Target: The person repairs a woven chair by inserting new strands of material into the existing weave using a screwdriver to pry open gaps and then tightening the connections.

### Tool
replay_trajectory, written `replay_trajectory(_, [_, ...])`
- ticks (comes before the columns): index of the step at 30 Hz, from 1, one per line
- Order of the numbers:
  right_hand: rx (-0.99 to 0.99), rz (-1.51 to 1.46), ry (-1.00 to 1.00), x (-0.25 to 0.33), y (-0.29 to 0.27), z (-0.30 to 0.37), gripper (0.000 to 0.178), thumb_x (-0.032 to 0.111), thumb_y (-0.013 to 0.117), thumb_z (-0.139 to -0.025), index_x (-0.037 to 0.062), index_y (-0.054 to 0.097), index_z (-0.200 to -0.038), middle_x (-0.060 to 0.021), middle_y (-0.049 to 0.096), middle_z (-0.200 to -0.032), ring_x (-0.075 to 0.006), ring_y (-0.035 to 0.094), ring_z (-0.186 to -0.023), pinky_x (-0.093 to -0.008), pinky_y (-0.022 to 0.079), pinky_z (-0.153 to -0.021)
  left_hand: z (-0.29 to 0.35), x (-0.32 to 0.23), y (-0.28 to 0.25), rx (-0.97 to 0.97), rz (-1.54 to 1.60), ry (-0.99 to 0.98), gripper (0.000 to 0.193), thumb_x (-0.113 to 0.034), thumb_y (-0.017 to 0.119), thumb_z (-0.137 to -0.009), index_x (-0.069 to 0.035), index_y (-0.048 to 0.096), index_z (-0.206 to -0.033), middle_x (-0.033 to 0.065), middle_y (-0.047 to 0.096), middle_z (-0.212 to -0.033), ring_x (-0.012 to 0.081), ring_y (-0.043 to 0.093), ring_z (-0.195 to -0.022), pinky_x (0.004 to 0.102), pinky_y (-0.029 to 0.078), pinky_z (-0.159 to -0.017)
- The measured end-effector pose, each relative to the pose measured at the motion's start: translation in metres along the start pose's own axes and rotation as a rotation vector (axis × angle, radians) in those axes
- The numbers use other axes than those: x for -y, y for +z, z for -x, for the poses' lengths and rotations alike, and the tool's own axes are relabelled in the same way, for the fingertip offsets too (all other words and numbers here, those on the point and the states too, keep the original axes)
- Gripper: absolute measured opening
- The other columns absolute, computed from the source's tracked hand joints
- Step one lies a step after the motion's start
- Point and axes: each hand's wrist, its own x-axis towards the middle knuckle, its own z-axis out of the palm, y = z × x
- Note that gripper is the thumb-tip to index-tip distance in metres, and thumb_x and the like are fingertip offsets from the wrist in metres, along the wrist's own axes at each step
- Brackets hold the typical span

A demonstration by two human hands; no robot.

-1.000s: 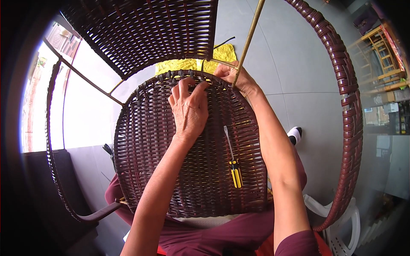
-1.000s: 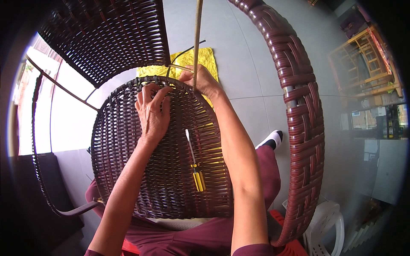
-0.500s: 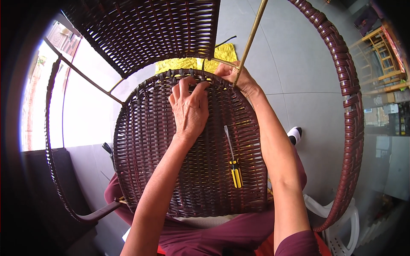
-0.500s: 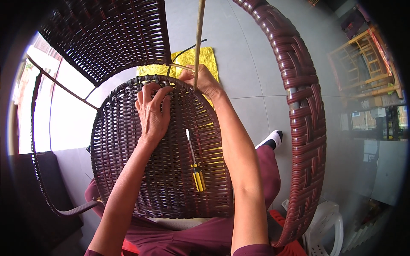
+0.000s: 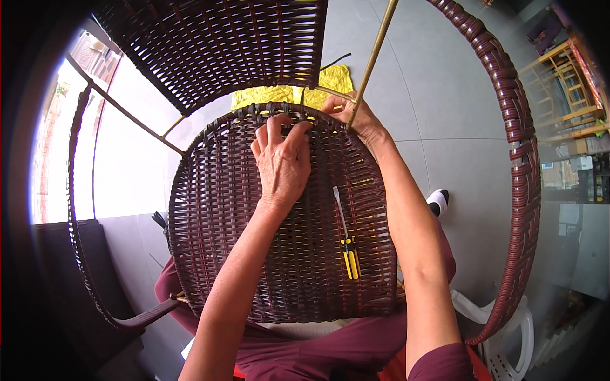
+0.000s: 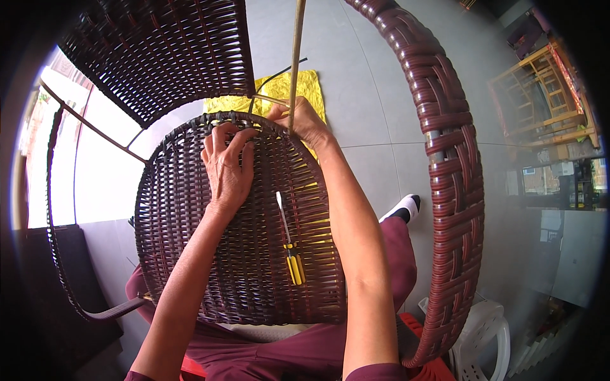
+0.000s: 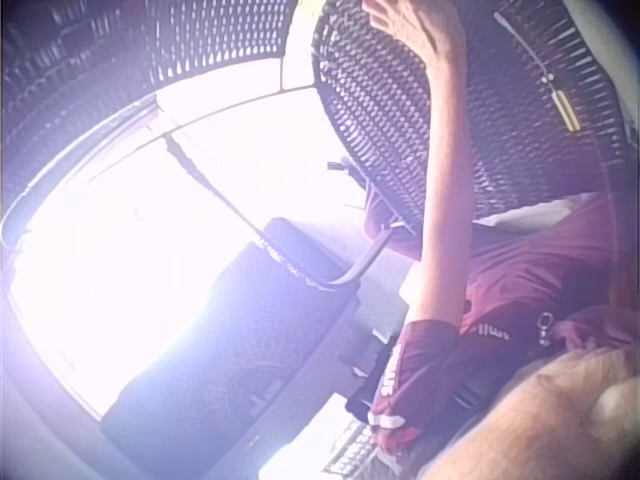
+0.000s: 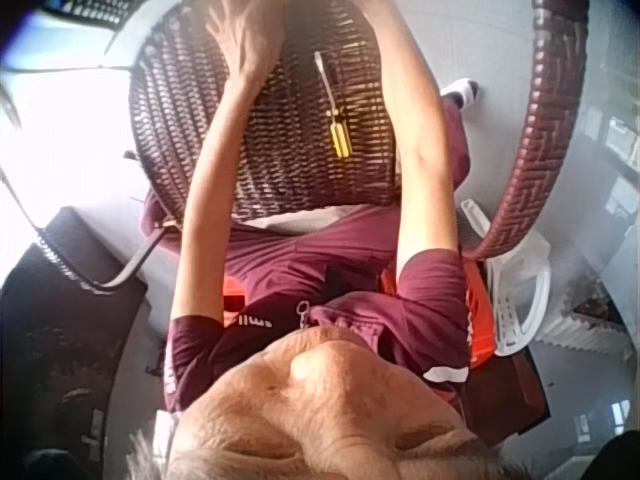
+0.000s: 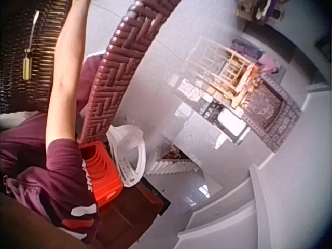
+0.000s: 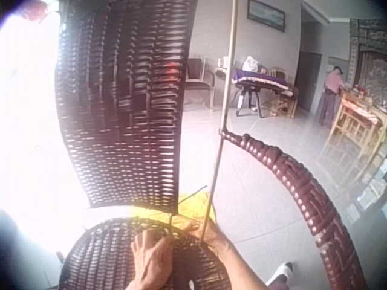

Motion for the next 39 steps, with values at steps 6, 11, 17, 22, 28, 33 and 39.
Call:
replay_trajectory(6, [0.041, -0.054, -0.006, -0.003, -0.003, -0.001, 0.007, 0.004, 0.072, -0.069, 0.0008, 0.067, -0.072, -0.0021, 0.063, -0.067, -0.0067, 0.055, -0.059, -0.02, 0.044, -0.052, 0.0, 0.0, 0.0, 0.003, -0.013, 0.0, 0.021, -0.011, 0.057, -0.08, -0.014, 0.064, -0.099, 0.0075, 0.049, -0.105, 0.0273, 0.045, -0.098, 0.0395, 0.035, -0.083])
replay_trajectory(11, [0.104, -0.091, 0.082, -0.009, -0.007, -0.001, 0.006, 0.006, 0.067, -0.074, 0.0, 0.067, -0.076, -0.001, 0.06, -0.067, -0.0062, 0.054, -0.059, -0.0184, 0.042, -0.05, 0.0, 0.0, -0.001, 0.006, -0.007, -0.001, 0.02, -0.011, 0.056, -0.082, -0.015, 0.063, -0.101, 0.0075, 0.048, -0.103, 0.0269, 0.044, -0.097, 0.0395, 0.035, -0.084])
replay_trajectory(17, [0.08, -0.079, 0.124, -0.019, -0.011, -0.003, 0.011, 0.009, 0.069, -0.073, 0.0005, 0.068, -0.081, -0.0016, 0.062, -0.07, -0.0064, 0.055, -0.06, -0.0189, 0.044, -0.052, 0.0, 0.0, -0.001, 0.011, -0.014, 0.004, 0.021, -0.011, 0.056, -0.081, -0.015, 0.063, -0.101, 0.0076, 0.048, -0.104, 0.0271, 0.044, -0.097, 0.04, 0.035, -0.084])
replay_trajectory(22, [0.075, -0.051, 0.09, -0.017, -0.009, -0.002, 0.017, 0.013, 0.071, -0.071, 0.0006, 0.067, -0.082, -0.0027, 0.063, -0.072, -0.0067, 0.056, -0.062, -0.021, 0.046, -0.056, 0.001, -0.001, -0.001, 0.006, -0.087, 0.027, 0.022, -0.01, 0.056, -0.081, -0.014, 0.062, -0.101, 0.0066, 0.048, -0.104, 0.0263, 0.044, -0.098, 0.0395, 0.034, -0.082])
replay_trajectory(28, [0.12, -0.156, 0.105, -0.019, -0.008, -0.002, 0.028, 0.015, 0.072, -0.071, -0.001, 0.064, -0.093, -0.006, 0.065, -0.076, -0.0081, 0.059, -0.065, -0.0208, 0.048, -0.059, 0.001, -0.004, -0.002, 0.022, -0.091, 0.043, 0.023, -0.009, 0.056, -0.081, -0.013, 0.062, -0.103, 0.0058, 0.048, -0.104, 0.0255, 0.044, -0.099, 0.0398, 0.033, -0.082])
replay_trajectory(33, [0.091, -0.226, 0.206, -0.025, -0.01, -0.004, 0.023, 0.013, 0.07, -0.075, -0.0014, 0.064, -0.092, -0.007, 0.065, -0.075, -0.0087, 0.059, -0.065, -0.0197, 0.048, -0.059, 0.002, -0.004, -0.004, 0.044, -0.089, 0.059, 0.024, -0.009, 0.055, -0.082, -0.013, 0.061, -0.105, 0.0047, 0.049, -0.107, 0.0251, 0.043, -0.101, 0.0397, 0.033, -0.083])
replay_trajectory(39, [-0.011, -0.009, 0.079, -0.014, -0.008, 0.001, 0.014, 0.01, 0.071, -0.073, -0.0012, 0.068, -0.08, -0.0045, 0.065, -0.069, -0.0073, 0.057, -0.06, -0.0196, 0.046, -0.056, 0.003, -0.004, -0.004, 0.084, -0.121, 0.121, 0.026, -0.008, 0.054, -0.083, -0.006, 0.058, -0.108, 0.0058, 0.05, -0.115, 0.0253, 0.044, -0.109, 0.0398, 0.032, -0.089])
